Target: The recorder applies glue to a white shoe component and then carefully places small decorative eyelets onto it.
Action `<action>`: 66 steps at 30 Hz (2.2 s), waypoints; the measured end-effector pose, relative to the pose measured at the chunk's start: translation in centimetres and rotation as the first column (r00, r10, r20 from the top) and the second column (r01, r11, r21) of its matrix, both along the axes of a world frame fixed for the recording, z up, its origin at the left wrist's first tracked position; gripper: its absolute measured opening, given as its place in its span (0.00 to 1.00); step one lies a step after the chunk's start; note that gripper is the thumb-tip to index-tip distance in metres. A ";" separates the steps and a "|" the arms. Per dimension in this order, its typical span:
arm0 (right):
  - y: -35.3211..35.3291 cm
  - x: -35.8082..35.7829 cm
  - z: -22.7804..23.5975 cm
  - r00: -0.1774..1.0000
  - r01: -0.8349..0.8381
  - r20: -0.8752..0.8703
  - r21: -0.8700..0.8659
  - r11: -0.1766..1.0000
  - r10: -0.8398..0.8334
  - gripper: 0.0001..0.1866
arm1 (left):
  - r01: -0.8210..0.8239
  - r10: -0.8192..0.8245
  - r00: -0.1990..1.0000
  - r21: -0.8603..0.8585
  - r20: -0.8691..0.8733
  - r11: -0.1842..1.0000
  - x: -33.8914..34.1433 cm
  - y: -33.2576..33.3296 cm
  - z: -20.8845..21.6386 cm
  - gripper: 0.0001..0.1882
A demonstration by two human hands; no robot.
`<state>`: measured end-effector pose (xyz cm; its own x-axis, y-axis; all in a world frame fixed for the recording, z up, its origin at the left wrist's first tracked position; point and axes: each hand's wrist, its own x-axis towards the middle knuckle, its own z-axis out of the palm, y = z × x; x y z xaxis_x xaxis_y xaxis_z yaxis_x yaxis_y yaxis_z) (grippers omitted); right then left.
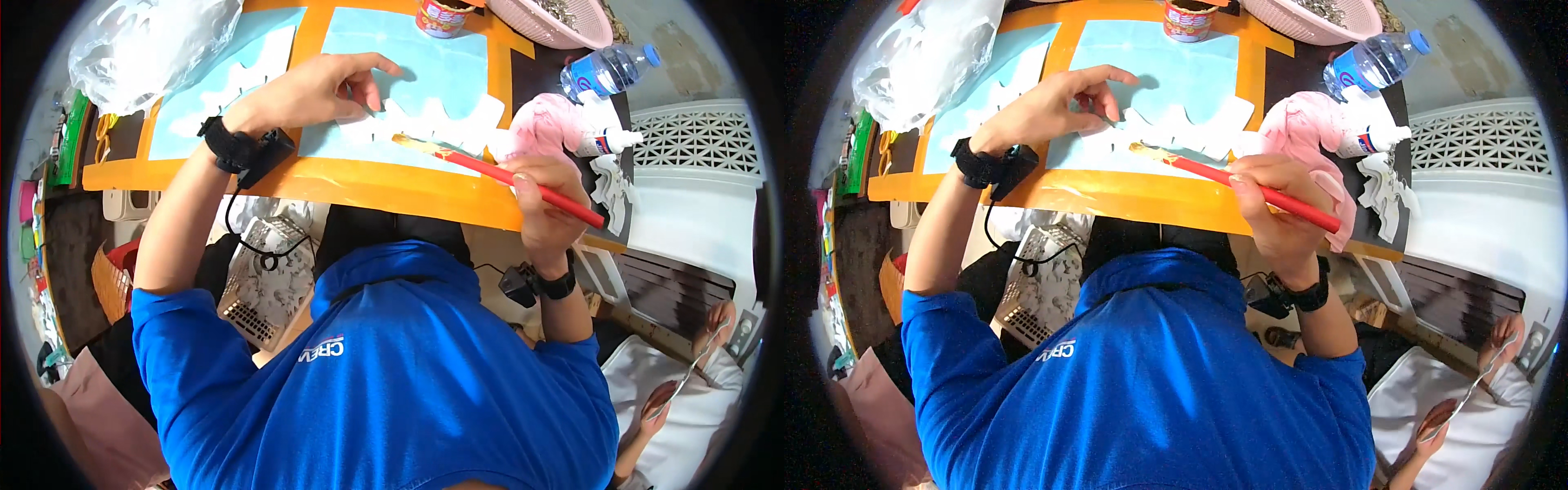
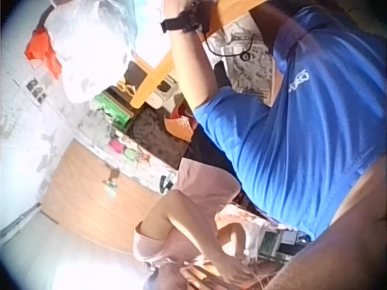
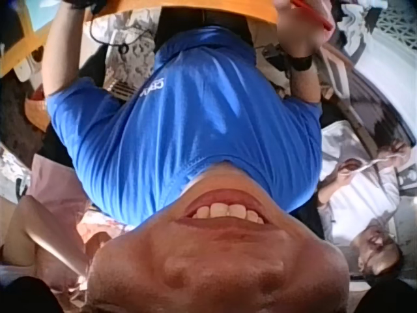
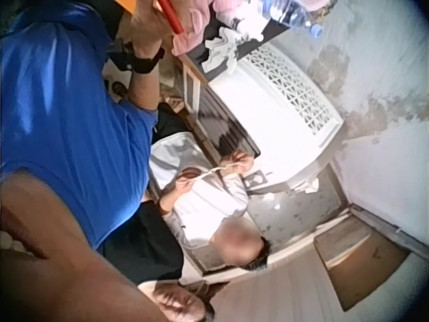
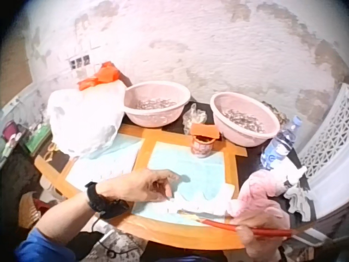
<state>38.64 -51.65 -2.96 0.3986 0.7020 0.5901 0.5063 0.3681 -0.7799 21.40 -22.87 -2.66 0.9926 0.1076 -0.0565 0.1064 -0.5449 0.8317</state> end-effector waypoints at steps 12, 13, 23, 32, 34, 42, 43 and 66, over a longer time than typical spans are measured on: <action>1.1 -0.2 0.5 0.997 -0.044 0.067 -0.037 0.998 0.047 0.06 | 0.019 -0.016 0.997 -0.047 0.070 0.999 0.1 0.8 -1.6 0.32; 1.3 -0.3 0.4 0.993 -0.056 0.098 -0.045 0.997 0.061 0.06 | 0.019 -0.017 0.997 -0.039 0.073 0.999 0.1 0.9 -1.8 0.32; 2.9 -1.3 0.6 0.971 -0.124 0.188 -0.130 0.984 0.147 0.07 | 0.007 -0.006 1.000 -0.083 0.010 0.997 0.2 1.0 -1.7 0.35; 3.6 -1.2 0.7 0.953 -0.130 0.265 -0.084 0.988 0.148 0.08 | 0.014 -0.012 1.000 -0.082 0.019 0.997 0.2 1.0 -1.7 0.33; 3.5 -1.3 0.6 0.950 -0.139 0.268 -0.108 0.984 0.163 0.08 | 0.018 -0.016 0.999 -0.068 0.030 0.998 0.2 1.0 -1.7 0.33; 3.6 -1.5 0.9 0.948 -0.128 0.279 -0.105 0.986 0.153 0.09 | 0.019 -0.017 0.999 -0.066 0.029 0.998 0.2 1.1 -1.8 0.33; 3.4 -1.5 0.9 0.947 -0.125 0.282 -0.110 0.986 0.151 0.09 | 0.019 -0.016 0.999 -0.058 0.038 0.998 0.2 1.1 -2.0 0.33; 1.5 -0.7 1.5 0.941 -0.044 0.330 -0.095 0.994 0.073 0.08 | 0.044 -0.043 0.999 -0.042 0.019 0.998 0.5 1.3 -1.7 0.34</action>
